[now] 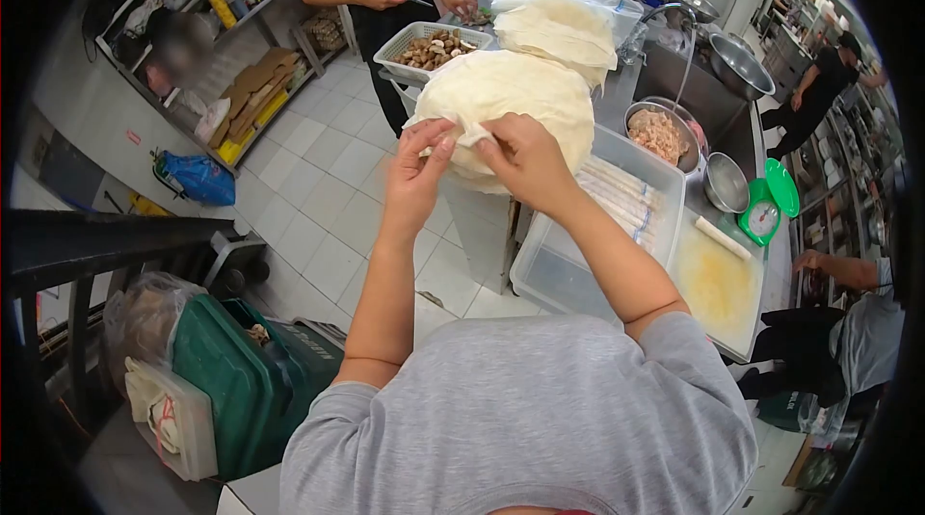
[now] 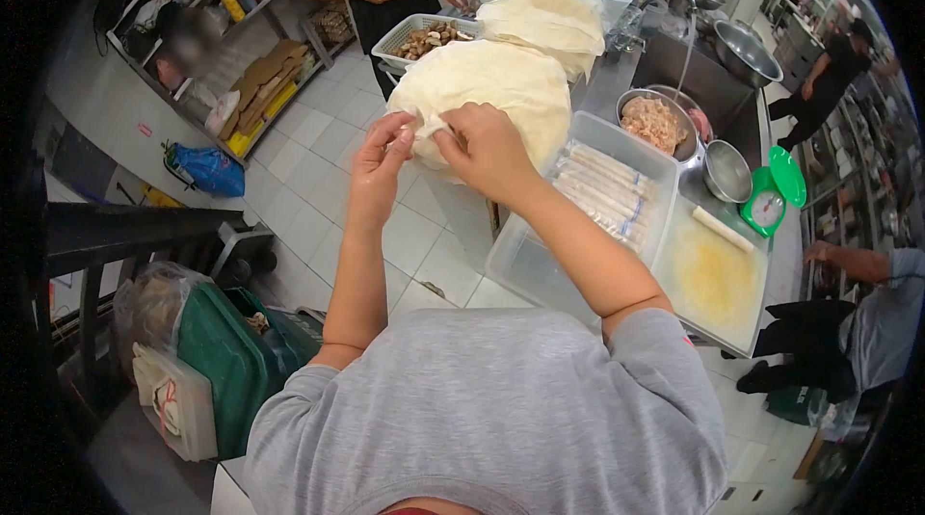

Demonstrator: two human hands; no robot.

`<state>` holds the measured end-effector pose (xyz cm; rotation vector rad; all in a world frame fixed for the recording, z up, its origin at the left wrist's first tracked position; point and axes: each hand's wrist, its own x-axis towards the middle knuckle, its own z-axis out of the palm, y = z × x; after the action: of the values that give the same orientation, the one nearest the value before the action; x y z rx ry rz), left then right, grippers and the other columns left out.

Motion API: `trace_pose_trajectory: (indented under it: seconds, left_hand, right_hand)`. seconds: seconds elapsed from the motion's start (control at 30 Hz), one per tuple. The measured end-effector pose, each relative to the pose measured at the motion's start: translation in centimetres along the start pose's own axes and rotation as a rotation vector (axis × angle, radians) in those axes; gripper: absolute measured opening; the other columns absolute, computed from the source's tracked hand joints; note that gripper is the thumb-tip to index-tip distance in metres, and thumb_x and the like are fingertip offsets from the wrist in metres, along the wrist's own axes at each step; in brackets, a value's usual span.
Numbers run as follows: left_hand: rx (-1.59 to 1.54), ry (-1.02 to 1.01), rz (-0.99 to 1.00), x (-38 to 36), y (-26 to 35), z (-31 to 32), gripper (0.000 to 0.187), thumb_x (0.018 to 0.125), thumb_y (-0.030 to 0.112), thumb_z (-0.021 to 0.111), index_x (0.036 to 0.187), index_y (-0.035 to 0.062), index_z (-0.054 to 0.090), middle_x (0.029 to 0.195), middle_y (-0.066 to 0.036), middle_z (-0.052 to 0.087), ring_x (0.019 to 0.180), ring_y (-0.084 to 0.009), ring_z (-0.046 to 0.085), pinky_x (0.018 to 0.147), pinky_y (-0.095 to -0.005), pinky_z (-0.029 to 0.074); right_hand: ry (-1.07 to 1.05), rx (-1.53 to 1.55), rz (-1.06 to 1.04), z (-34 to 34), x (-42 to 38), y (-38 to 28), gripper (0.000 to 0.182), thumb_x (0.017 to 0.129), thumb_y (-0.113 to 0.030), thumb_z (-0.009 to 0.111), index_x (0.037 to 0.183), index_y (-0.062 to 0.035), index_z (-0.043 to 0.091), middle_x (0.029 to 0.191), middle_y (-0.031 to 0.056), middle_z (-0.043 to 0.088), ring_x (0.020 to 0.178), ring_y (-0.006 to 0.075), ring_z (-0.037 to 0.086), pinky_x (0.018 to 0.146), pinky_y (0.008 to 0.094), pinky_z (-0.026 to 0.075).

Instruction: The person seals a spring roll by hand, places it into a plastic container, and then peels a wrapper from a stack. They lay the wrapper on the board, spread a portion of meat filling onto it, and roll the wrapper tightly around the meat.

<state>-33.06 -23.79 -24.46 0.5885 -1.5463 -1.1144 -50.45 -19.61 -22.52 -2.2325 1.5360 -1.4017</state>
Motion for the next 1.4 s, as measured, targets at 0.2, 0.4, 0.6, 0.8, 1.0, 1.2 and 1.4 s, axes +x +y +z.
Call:
trace_pose_trajectory:
  seconds: [0.2, 0.4, 0.6, 0.8, 1.0, 1.2, 1.4]
  left_hand:
    - [0.164, -0.136, 0.072, 0.2, 0.2, 1.2, 0.030, 0.088, 0.022, 0.063, 0.115, 0.0081, 0.061, 0.127, -0.010, 0.046, 0.113, -0.0182, 0.046, 0.089, -0.0287, 0.041]
    - [0.655, -0.067, 0.220, 0.3, -1.5, 1.0, 0.036, 0.083, 0.022, 0.068, 0.115, 0.0082, 0.060, 0.130, -0.011, 0.047, 0.119, -0.0269, 0.044, 0.096, -0.0376, 0.040]
    - [0.683, -0.021, 0.187, 0.1, -1.6, 1.4, 0.040, 0.078, 0.024, 0.072, 0.113, 0.0101, 0.061, 0.135, -0.013, 0.042, 0.124, -0.0331, 0.037, 0.100, -0.0424, 0.035]
    - [0.715, 0.048, 0.145, 0.0, -1.6, 1.6, 0.052, 0.073, 0.029, 0.076, 0.117, 0.0076, 0.058, 0.138, -0.021, 0.033, 0.123, -0.0380, 0.031, 0.100, -0.0465, 0.032]
    - [0.890, 0.072, 0.174, -0.2, -0.5, 2.0, 0.048, 0.074, 0.026, 0.075, 0.115, 0.0071, 0.058, 0.131, -0.020, 0.041, 0.117, -0.0338, 0.040, 0.098, -0.0441, 0.036]
    - [-0.284, -0.163, -0.197, -0.8, 3.3, 7.8, 0.035, 0.088, 0.024, 0.065, 0.113, 0.0010, 0.055, 0.105, -0.010, 0.060, 0.088, -0.0147, 0.059, 0.069, -0.0280, 0.049]
    - [-0.300, -0.137, -0.328, 0.3, 2.1, 8.4, 0.025, 0.087, 0.019, 0.066, 0.103, 0.0015, 0.055, 0.083, -0.002, 0.060, 0.070, -0.0082, 0.057, 0.059, -0.0215, 0.046]
  right_hand:
    - [0.007, 0.353, 0.254, -1.7, 1.8, 0.7, 0.023, 0.087, -0.020, 0.060, 0.091, 0.0024, 0.060, 0.075, 0.0076, 0.061, 0.071, 0.0145, 0.056, 0.066, 0.0283, 0.045]
    - [0.410, 0.956, 0.522, -7.4, 2.9, 9.4, 0.021, 0.092, -0.016, 0.053, 0.104, 0.0007, 0.057, 0.095, 0.0070, 0.063, 0.083, 0.0139, 0.059, 0.075, 0.0291, 0.050]
    - [0.455, 1.107, 0.658, -11.5, 1.6, 12.6, 0.033, 0.096, -0.020, 0.046, 0.118, 0.0040, 0.051, 0.112, 0.0151, 0.061, 0.098, 0.0242, 0.063, 0.088, 0.0366, 0.052]
    - [0.275, 1.524, 0.530, -16.4, -0.3, 14.2, 0.038, 0.096, -0.023, 0.042, 0.121, 0.0044, 0.050, 0.118, 0.0176, 0.059, 0.104, 0.0296, 0.061, 0.092, 0.0399, 0.050]
    - [0.135, 1.665, 0.297, -19.0, -1.2, 10.7, 0.033, 0.092, -0.015, 0.045, 0.116, 0.0050, 0.054, 0.118, 0.0162, 0.060, 0.110, 0.0282, 0.058, 0.100, 0.0417, 0.043]
    - [0.033, 1.459, 0.413, -9.7, -2.9, 4.2, 0.017, 0.083, -0.005, 0.055, 0.099, -0.0010, 0.055, 0.096, 0.0066, 0.060, 0.093, 0.0192, 0.060, 0.087, 0.0324, 0.049]
    - [0.148, 1.204, 0.610, -6.1, -4.1, -0.6, 0.026, 0.084, -0.008, 0.063, 0.107, 0.0012, 0.054, 0.104, 0.0080, 0.060, 0.095, 0.0139, 0.058, 0.083, 0.0274, 0.047]
